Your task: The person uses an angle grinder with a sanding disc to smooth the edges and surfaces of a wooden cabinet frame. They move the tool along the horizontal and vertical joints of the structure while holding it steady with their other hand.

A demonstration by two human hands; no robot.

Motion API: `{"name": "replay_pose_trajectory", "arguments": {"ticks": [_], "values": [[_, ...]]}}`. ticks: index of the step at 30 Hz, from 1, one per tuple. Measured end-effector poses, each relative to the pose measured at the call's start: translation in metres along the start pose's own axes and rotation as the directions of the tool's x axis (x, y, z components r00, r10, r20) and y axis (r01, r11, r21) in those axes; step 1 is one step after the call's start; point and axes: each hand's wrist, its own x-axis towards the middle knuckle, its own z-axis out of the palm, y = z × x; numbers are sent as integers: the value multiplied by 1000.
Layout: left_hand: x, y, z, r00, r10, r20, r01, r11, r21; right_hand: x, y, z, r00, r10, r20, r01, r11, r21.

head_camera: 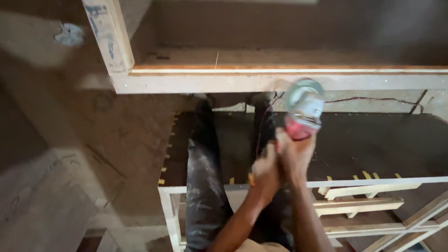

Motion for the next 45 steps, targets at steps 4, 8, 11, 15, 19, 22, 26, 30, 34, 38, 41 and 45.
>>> {"name": "replay_pose_trajectory", "arguments": {"ticks": [4, 8, 11, 15, 19, 22, 26, 30, 34, 38, 41, 45], "values": [[-20, -32, -36, 985, -82, -149, 62, 989, -135, -34, -17, 52, 951, 67, 303, -273, 642, 716], [-15, -37, -68, 962, -100, -254, 29, 962, -270, -69, -41, 95, 889, -333, 313, 418, 869, -264], [-7, -19, -72, 969, -103, -226, 63, 982, -176, -59, -51, 97, 935, -225, 276, 333, 828, -452], [6, -15, -15, 989, -82, -126, 68, 991, -112, -23, -42, 43, 987, -30, 158, 64, 975, -214], [20, -15, 74, 994, -105, 29, 108, 987, -123, 35, -10, -27, 995, -97, -36, 68, 880, -470], [41, 22, 115, 947, 269, 175, -308, 915, 260, 82, 18, -83, 878, -457, -142, 353, 819, -452], [50, 90, 128, 928, 76, 365, -161, 965, 208, 113, 16, -148, 950, -212, -229, 203, 977, -62], [36, 90, 98, 937, -54, 346, -34, 969, 244, 88, 14, -132, 971, -214, -105, 224, 969, 101], [31, 68, 44, 996, 17, 93, -24, 997, 80, 26, 2, -55, 899, -421, 117, 433, 896, -101], [37, 70, 22, 1000, 31, 6, -31, 998, 54, 5, -24, -13, 933, -234, 274, 324, 877, -354], [43, 75, 35, 998, 42, 46, -45, 996, 71, 26, -27, -32, 981, -131, 146, 184, 870, -458], [39, 81, 97, 990, 26, 141, -38, 996, 82, 78, -7, -98, 998, 1, -57, -24, 917, -397]]}}
